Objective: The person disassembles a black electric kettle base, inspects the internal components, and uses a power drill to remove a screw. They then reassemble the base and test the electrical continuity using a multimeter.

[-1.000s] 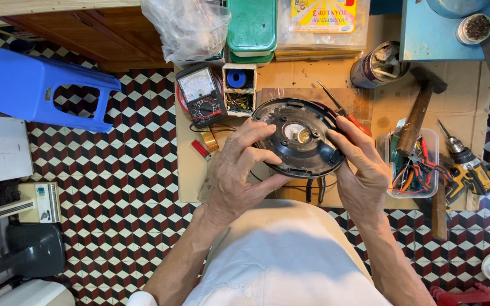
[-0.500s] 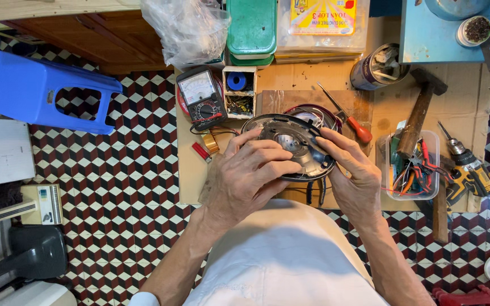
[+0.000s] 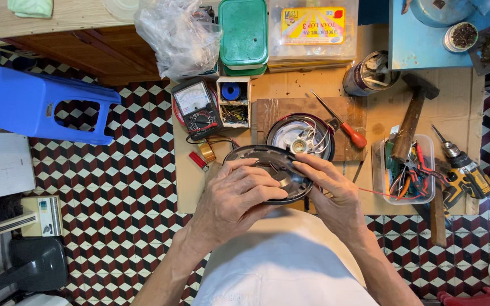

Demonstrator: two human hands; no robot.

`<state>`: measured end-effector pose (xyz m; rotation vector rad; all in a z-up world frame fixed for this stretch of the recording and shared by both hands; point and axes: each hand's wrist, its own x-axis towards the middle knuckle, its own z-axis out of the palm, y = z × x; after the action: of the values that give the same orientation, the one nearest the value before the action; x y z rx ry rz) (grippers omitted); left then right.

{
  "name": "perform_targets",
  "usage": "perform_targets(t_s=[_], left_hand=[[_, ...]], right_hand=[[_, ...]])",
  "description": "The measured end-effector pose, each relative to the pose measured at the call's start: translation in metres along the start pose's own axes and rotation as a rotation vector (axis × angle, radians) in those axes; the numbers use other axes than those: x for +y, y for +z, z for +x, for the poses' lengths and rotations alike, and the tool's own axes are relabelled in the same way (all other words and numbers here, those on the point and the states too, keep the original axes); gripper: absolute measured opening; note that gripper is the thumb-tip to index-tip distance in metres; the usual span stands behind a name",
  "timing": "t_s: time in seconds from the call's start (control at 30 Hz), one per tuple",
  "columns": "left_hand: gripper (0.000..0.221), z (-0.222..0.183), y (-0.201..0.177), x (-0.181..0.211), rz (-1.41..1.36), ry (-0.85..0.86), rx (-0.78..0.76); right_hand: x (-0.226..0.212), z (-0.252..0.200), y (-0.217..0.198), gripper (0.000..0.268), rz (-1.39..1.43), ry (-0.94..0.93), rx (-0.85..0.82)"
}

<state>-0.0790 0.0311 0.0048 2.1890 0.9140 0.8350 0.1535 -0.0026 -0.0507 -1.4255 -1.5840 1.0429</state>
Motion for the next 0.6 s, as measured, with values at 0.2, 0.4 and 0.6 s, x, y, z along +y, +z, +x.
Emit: perform_targets(t_s=[0.2,0.4,0.6], left_hand=[[0.021,-0.007,-0.014,-0.010,0.030,-0.122,0.034],[0.021,-0.010,-0.010,-0.035,-0.364,-0.758,0.017],[0.035,0.003,0.020,-0.093,-0.950,-0.860,0.251]], right_hand=[[0.007,0.023,-0.034,0.042,0.088,-0.016,-0.195],[0.034,0.090,-0.034,0.023,-0.390,-0.157,0.017],[0.054,0.109,-0.016,0.021,-0.624,-0.308,-0.040]])
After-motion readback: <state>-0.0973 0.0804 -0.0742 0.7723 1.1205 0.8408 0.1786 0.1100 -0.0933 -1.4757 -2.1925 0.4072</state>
